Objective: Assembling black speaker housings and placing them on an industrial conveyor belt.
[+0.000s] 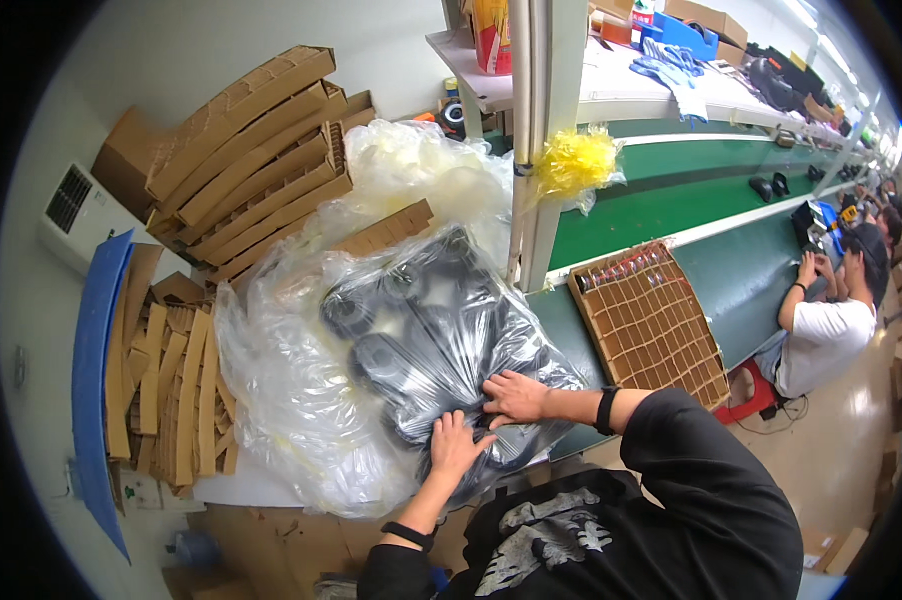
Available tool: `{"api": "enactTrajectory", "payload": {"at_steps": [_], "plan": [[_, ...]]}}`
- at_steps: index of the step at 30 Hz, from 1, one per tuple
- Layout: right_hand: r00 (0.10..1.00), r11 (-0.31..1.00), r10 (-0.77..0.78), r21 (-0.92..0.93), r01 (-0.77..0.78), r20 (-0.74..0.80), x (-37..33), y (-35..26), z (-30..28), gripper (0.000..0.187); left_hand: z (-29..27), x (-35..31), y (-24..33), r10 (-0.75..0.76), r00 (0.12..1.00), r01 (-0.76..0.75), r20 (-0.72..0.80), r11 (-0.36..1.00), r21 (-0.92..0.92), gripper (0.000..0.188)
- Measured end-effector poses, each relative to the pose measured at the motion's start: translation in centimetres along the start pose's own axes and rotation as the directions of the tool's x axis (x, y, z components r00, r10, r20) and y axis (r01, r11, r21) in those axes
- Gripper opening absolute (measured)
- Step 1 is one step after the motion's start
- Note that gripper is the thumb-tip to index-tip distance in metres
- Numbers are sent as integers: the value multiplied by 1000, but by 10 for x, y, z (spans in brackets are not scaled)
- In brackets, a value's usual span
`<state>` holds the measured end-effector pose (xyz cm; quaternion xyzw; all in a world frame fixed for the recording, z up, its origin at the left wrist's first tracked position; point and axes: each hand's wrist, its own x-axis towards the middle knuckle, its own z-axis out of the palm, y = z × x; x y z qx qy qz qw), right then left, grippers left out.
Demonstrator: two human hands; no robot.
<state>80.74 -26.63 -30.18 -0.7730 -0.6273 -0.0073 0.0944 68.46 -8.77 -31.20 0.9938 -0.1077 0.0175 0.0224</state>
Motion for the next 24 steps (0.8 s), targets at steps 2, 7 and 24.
{"api": "enactTrajectory", "payload": {"at_steps": [2,7,24], "plan": [[999,1000,-4,8,4,-43,-9,7,-4,43,-17,-9,-7,22,1000,-22,-22,1000,-10,43],[989,990,-134,34,136,-68,-28,17,-16,34,-35,-48,-26,-38,997,31,-60,994,-103,25],[905,895,-424,141,423,-27,-68,65,-29,29,-7,-109,-10,-2,988,-25,-156,985,-170,27]]}}
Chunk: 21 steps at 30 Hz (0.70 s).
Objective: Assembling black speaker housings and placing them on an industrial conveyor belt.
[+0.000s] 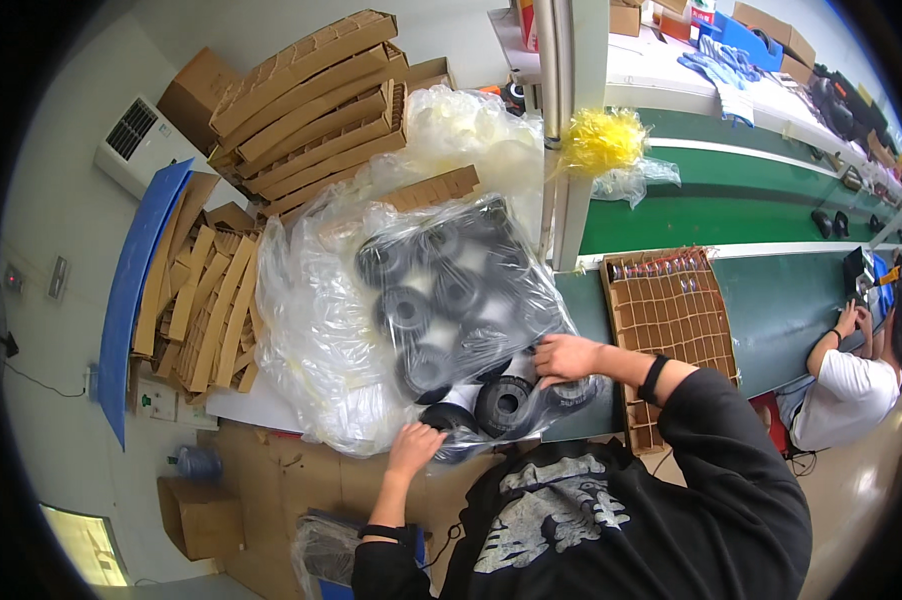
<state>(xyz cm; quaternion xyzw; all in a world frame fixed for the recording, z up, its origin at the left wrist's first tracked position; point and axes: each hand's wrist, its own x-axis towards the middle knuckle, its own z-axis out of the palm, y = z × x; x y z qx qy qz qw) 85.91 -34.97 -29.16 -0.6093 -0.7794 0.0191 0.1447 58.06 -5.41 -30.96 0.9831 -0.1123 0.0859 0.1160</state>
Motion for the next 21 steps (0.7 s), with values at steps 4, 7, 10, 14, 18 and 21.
{"api": "enactTrajectory", "payload": {"at_steps": [4,7,10,14,18,21], "plan": [[986,987,150,-65,-146,65,-51,-9,-5,25,1,-32,-4,-156,987,158,-43,986,46,32],[968,966,247,-88,-243,36,-63,-21,-2,25,8,-33,2,-173,982,176,-80,984,35,34],[941,940,337,-55,-336,6,-70,-38,-1,39,9,-39,4,-199,977,206,-76,973,99,34],[935,935,353,-48,-352,14,-81,-52,2,43,9,-40,4,-261,965,260,9,965,40,35],[939,930,343,-146,-337,15,-93,-64,17,24,12,-38,3,-189,979,196,-77,975,107,35],[855,852,508,-83,-517,-109,-99,-78,30,19,16,-39,3,-191,978,200,-85,973,114,35]]}}
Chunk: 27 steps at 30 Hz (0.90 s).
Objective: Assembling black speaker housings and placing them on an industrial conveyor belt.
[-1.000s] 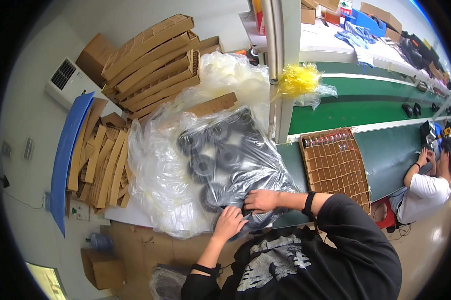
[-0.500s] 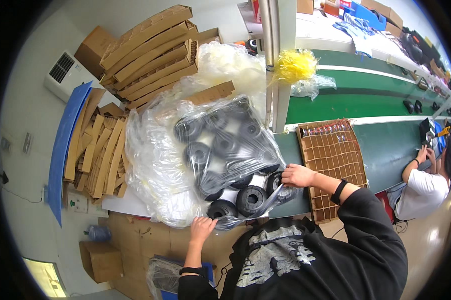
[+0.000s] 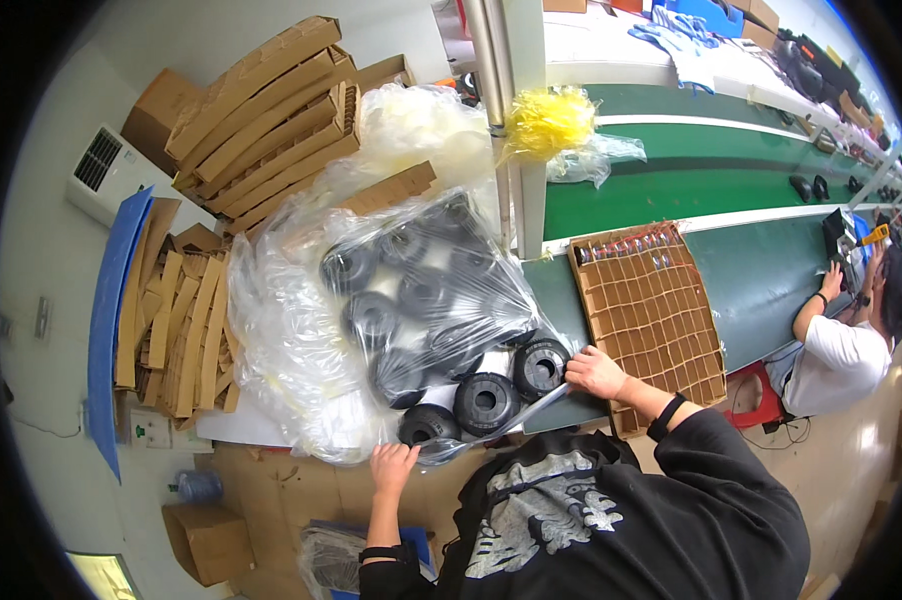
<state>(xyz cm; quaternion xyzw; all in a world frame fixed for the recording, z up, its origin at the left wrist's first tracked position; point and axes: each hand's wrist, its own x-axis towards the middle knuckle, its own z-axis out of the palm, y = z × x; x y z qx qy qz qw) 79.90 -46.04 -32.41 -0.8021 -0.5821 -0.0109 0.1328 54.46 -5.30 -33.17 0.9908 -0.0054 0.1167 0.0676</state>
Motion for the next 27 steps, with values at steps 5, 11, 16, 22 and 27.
{"api": "enactTrajectory", "payload": {"at_steps": [5,11,16,22,27], "plan": [[989,990,140,3,-140,-44,-8,-16,11,18,-1,-3,3,-19,1000,19,-10,1000,4,36],[984,985,174,-8,-175,-47,-12,-20,17,15,-4,-9,15,-35,998,38,54,998,-48,38],[969,968,246,-51,-247,-26,-14,-33,18,14,-6,-15,28,129,989,-125,73,990,-66,29],[955,949,293,-115,-295,-33,-11,-46,23,9,6,-29,31,163,985,-161,53,986,-36,25],[905,901,422,-91,-425,-46,-11,-59,30,9,8,-39,37,58,998,-58,10,998,-27,20]]}}
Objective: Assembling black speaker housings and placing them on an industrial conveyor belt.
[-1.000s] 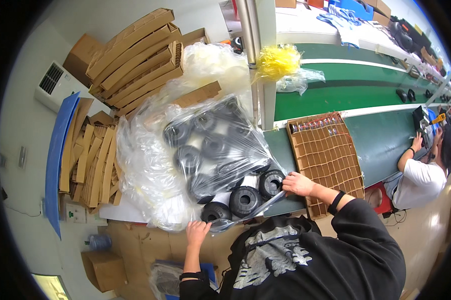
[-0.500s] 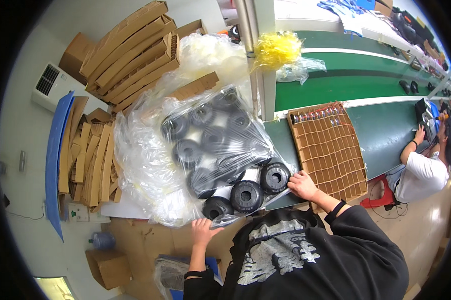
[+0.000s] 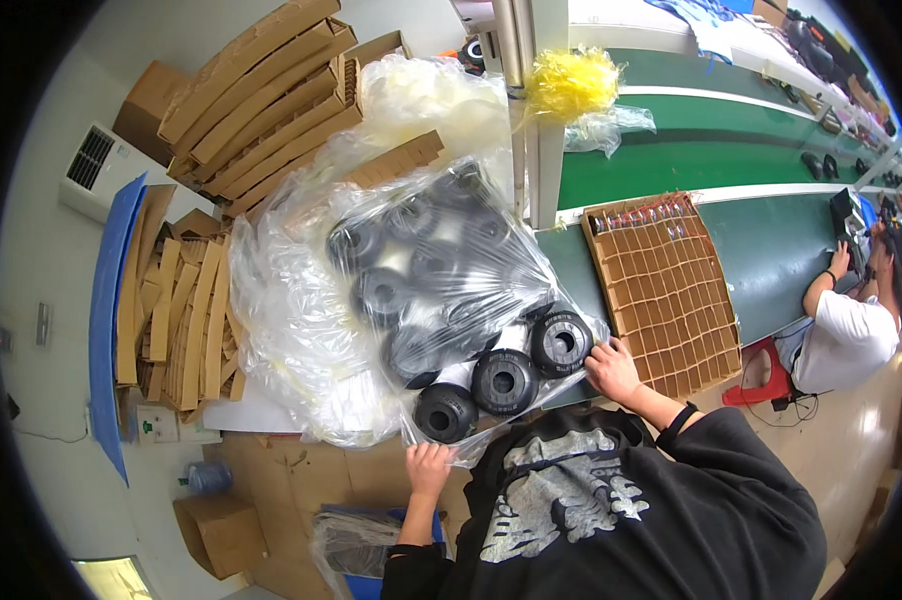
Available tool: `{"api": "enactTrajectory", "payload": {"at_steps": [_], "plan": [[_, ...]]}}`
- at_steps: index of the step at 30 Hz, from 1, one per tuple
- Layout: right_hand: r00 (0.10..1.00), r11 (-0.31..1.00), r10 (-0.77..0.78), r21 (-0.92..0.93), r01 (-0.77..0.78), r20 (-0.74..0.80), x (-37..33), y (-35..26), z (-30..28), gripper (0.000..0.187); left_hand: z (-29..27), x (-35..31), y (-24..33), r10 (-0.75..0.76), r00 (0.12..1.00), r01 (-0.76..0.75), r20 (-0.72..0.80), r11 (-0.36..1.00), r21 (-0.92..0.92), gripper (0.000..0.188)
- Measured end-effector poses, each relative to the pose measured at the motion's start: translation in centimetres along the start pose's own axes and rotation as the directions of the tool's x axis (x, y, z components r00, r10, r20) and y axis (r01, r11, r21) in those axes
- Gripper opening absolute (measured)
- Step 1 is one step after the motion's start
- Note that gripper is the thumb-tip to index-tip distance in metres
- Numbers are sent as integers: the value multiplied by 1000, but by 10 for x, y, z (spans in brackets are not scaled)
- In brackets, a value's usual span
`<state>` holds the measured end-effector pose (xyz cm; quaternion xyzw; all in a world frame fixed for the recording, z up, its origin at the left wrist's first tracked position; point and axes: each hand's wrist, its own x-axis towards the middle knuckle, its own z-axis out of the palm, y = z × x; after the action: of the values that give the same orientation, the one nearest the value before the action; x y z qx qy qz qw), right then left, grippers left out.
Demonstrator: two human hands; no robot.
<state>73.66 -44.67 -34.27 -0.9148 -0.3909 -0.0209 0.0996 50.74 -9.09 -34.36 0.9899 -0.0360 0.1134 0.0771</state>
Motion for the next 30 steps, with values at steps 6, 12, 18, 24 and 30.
{"api": "enactTrajectory", "payload": {"at_steps": [6,12,18,24,30], "plan": [[991,998,69,-19,-68,112,-6,-5,2,21,25,-26,-6,-47,992,47,115,999,4,15],[997,956,44,288,-59,58,-14,-2,-8,33,65,-44,4,-87,916,139,392,985,-107,15],[980,915,171,386,-119,-103,3,-35,-48,23,15,-32,3,-126,935,224,332,935,-275,22],[983,913,102,407,-32,-151,27,-73,-65,17,-25,31,18,-110,993,119,49,960,-255,38],[996,862,-21,503,64,-91,25,-83,-78,12,-6,61,25,-280,943,320,178,911,-259,45]]}}
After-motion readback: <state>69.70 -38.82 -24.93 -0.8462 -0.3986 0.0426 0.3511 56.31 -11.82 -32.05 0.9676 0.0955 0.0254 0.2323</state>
